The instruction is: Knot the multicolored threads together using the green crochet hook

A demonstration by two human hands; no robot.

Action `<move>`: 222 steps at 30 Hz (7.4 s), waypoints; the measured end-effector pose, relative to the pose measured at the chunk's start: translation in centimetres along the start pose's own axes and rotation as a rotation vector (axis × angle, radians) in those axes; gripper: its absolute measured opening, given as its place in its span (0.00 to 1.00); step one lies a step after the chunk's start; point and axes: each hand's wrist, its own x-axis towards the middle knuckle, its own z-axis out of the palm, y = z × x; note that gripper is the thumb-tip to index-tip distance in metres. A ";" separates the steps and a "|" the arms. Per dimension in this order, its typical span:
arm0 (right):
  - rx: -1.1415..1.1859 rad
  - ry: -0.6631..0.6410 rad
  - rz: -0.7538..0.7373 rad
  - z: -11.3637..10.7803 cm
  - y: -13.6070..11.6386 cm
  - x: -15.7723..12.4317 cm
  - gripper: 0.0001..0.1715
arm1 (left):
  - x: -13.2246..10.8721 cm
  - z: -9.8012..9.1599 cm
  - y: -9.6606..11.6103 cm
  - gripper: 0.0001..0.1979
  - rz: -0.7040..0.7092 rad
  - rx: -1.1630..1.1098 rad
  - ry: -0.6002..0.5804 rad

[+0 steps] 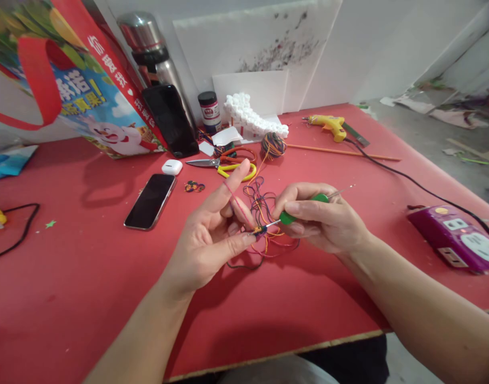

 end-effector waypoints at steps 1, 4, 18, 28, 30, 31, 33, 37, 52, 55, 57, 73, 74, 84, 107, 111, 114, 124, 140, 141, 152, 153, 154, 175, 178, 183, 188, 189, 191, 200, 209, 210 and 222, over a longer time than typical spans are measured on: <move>0.004 -0.011 0.004 0.0 0.0 0.0 0.10 | 0.0 0.0 -0.1 0.32 0.002 0.002 -0.001; 0.008 -0.036 0.024 0.1 -0.1 -0.2 0.10 | 0.0 -0.1 -0.2 0.31 0.010 0.008 -0.009; 0.146 0.063 -0.105 1.5 1.8 0.2 0.09 | 0.3 0.8 -1.1 0.25 0.093 -0.109 0.222; 0.165 0.048 -0.038 1.2 2.0 0.3 0.11 | 0.4 0.8 -1.2 0.20 0.137 -0.060 0.232; 0.180 0.033 -0.042 1.1 2.0 0.3 0.10 | 0.3 0.9 -1.1 0.20 0.160 -0.062 0.221; 0.186 0.020 -0.041 1.1 2.0 0.3 0.11 | 0.3 0.9 -1.1 0.21 0.172 -0.061 0.211; 0.189 -0.015 -0.028 1.2 1.9 0.2 0.11 | 0.1 0.9 -1.2 0.22 0.188 -0.048 0.193; 0.137 -0.073 -0.049 1.3 1.5 -0.2 0.11 | -0.2 0.8 -1.4 0.23 0.197 0.019 0.194; -0.110 0.139 -0.308 2.1 2.1 -0.7 0.11 | 0.2 1.8 -1.1 0.24 0.009 -0.341 0.274; -0.157 0.126 -0.331 1.9 2.0 -1.0 0.09 | 0.3 1.7 -1.1 0.24 0.018 -0.341 0.310; -0.172 0.110 -0.351 2.0 1.9 -1.2 0.08 | 0.4 1.7 -1.1 0.23 0.036 -0.337 0.324; -0.201 0.001 -0.385 2.3 1.3 -1.4 0.09 | 0.4 1.4 -1.3 0.27 0.065 -0.297 0.248; -0.191 0.046 -0.393 2.3 1.4 -1.4 0.09 | 0.4 1.4 -1.3 0.28 0.051 -0.306 0.257; -0.168 0.033 -0.326 2.5 1.6 -1.5 0.07 | 0.6 1.6 -1.2 0.27 0.034 -0.364 0.305; 0.142 0.113 -0.146 2.5 2.2 0.0 0.08 | 0.5 1.4 -1.3 0.27 0.008 -0.333 0.312; 0.090 0.134 -0.160 2.7 2.2 -0.3 0.09 | 0.6 1.5 -1.3 0.29 0.008 -0.341 0.358; 0.013 0.136 -0.202 2.6 2.2 -0.7 0.09 | 0.6 1.6 -1.4 0.32 -0.008 -0.343 0.356; -0.191 0.136 -0.342 2.8 2.6 -0.9 0.07 | -0.1 2.1 -1.5 0.42 0.079 -0.121 0.421; -0.765 0.303 -0.686 3.8 3.8 -1.7 0.14 | 0.1 2.5 -0.7 0.61 -0.090 -0.424 0.310; -0.721 0.277 -0.678 3.7 3.7 -1.7 0.13 | 0.1 2.3 -0.6 0.63 -0.110 -0.449 0.294; -0.220 0.200 -0.405 2.9 3.3 -1.3 0.10 | 0.2 1.3 0.0 0.60 -0.082 -0.333 0.286; -0.215 0.197 -0.399 2.8 3.3 -1.3 0.10 | 0.2 1.3 0.0 0.60 -0.083 -0.329 0.288; -0.214 0.196 -0.396 2.6 3.3 -1.3 0.09 | 0.2 1.3 0.0 0.60 -0.081 -0.323 0.290; -0.347 0.248 -0.399 1.7 1.5 -1.4 0.07 | 0.1 1.1 0.3 0.53 -0.028 -0.143 0.345; -0.379 0.256 -0.411 1.4 1.2 -1.5 0.07 | 0.0 1.1 0.2 0.53 -0.021 -0.153 0.336; -0.458 0.279 -0.411 0.9 0.8 -1.7 0.07 | 0.0 1.0 0.1 0.53 -0.015 -0.152 0.322; -0.472 0.231 -0.441 0.5 0.3 -1.6 0.08 | 0.0 1.0 0.1 0.52 -0.010 -0.125 0.315; -0.469 0.219 -0.449 0.4 0.2 -1.6 0.08 | 0.0 1.0 0.0 0.52 -0.010 -0.119 0.312; -0.468 0.201 -0.457 0.4 0.0 -1.5 0.08 | 0.0 1.0 0.0 0.52 -0.006 -0.108 0.302; -0.329 0.165 -0.344 0.0 -1.0 -1.4 0.07 | -0.1 1.1 0.2 0.51 -0.043 -0.111 0.230; -0.071 0.085 -0.099 0.3 -0.8 -0.6 0.13 | -0.3 1.1 -0.2 0.53 -0.096 -0.192 0.137; -0.025 0.069 -0.085 0.4 -0.7 -0.5 0.12 | -0.3 1.2 -0.2 0.53 -0.097 -0.203 0.145; 0.214 0.194 -0.010 2.3 1.0 0.0 0.09 | 0.2 1.4 -0.5 0.48 -0.019 -0.219 0.377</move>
